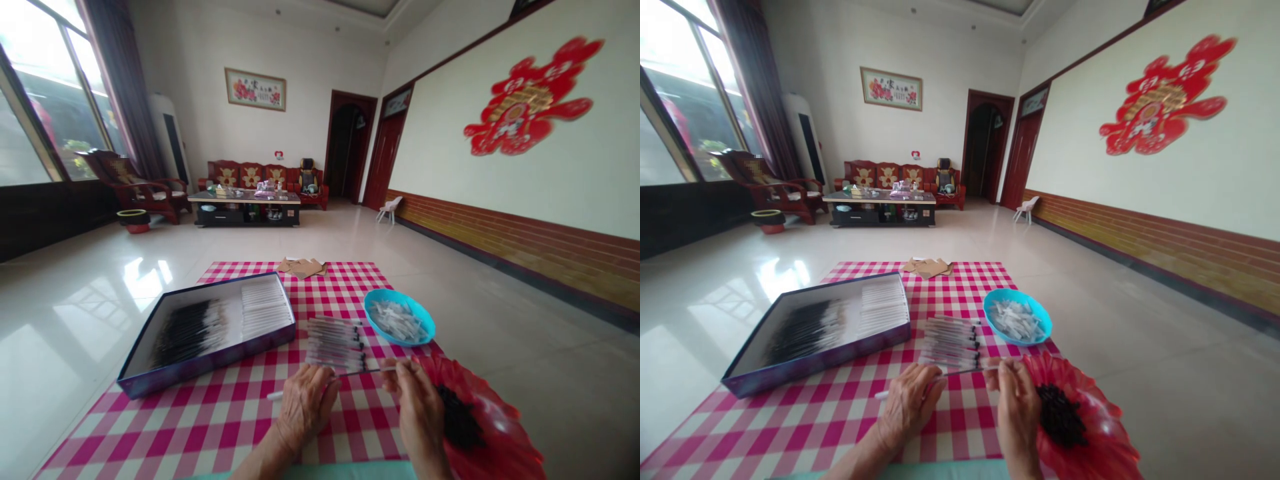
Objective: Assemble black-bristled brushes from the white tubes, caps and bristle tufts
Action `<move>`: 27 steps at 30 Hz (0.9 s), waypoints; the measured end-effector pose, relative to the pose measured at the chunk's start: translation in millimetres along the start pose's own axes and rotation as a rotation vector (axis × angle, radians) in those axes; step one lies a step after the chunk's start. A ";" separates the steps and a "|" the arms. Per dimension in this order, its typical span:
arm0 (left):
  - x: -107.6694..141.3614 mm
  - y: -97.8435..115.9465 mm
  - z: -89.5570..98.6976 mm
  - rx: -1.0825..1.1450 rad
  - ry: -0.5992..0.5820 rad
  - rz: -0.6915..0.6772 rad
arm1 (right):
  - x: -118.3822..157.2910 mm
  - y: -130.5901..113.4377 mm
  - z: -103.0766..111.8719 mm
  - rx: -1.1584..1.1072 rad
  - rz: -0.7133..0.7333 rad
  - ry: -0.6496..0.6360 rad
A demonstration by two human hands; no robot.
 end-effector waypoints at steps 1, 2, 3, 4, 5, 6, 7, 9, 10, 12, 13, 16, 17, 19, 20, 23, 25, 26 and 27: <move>0.4 -2.7 0.3 -0.011 0.038 0.034 | -0.8 -1.7 5.6 -0.027 0.015 0.057; 1.0 -5.1 0.6 -0.023 0.077 0.064 | -1.2 -3.5 9.5 -0.047 0.035 0.100; 1.5 -6.7 0.9 -0.033 0.110 0.086 | -1.4 -5.0 11.6 -0.058 0.054 0.126; 2.0 -7.2 1.5 -0.041 0.138 0.096 | -1.3 -6.0 11.6 -0.056 0.070 0.133; 2.3 -6.4 2.4 -0.043 0.155 0.091 | -0.9 -6.3 9.9 -0.046 0.080 0.128; 2.4 -4.4 3.5 -0.039 0.162 0.072 | -0.3 -5.7 6.4 -0.034 0.083 0.111; 2.3 -1.1 4.6 -0.031 0.155 0.040 | 0.6 -4.2 1.6 -0.028 0.080 0.086; 1.8 6.7 5.9 -0.014 0.099 -0.031 | 3.1 1.2 -10.2 -0.036 0.061 0.024; 1.5 10.3 5.9 -0.013 0.062 -0.059 | 4.6 4.6 -15.8 -0.047 0.048 0.000; 1.2 14.8 4.3 -0.030 0.000 -0.084 | 7.3 12.6 -24.1 -0.070 0.007 -0.030; 1.1 15.3 2.9 -0.043 -0.022 -0.080 | 8.4 17.1 -26.3 -0.082 -0.017 -0.038; 1.1 12.6 -2.4 -0.080 -0.062 -0.047 | 9.6 32.1 -26.8 -0.118 -0.095 -0.063; 0.9 11.5 -3.8 -0.090 -0.073 -0.036 | 9.7 36.8 -26.2 -0.125 -0.121 -0.078; -0.1 10.2 -3.8 -0.108 -0.088 -0.016 | 10.3 43.6 -25.6 -0.109 -0.170 -0.113; -1.1 9.9 -1.9 -0.117 -0.089 -0.004 | 10.9 45.0 -25.8 -0.094 -0.184 -0.128; -6.8 8.3 13.4 -0.162 -0.076 0.052 | 14.1 41.9 -29.9 -0.072 -0.197 -0.168; -12.0 2.8 31.6 -0.203 -0.057 0.109 | 16.8 38.3 -34.5 -0.082 -0.212 -0.191; -14.5 -2.2 42.5 -0.225 -0.050 0.142 | 18.2 37.0 -36.7 -0.080 -0.219 -0.193; -16.9 -8.8 54.2 -0.248 -0.049 0.172 | 19.4 36.2 -38.7 -0.072 -0.223 -0.191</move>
Point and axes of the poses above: each hand's wrist, its own x-axis away from the middle knuckle, its own z-axis out of the back of the hand, y = z × x, the point moved 4 cm from there along -x, towards the middle knuckle, and after that the axes turned 15 degrees about -y, right-handed, at the moved point
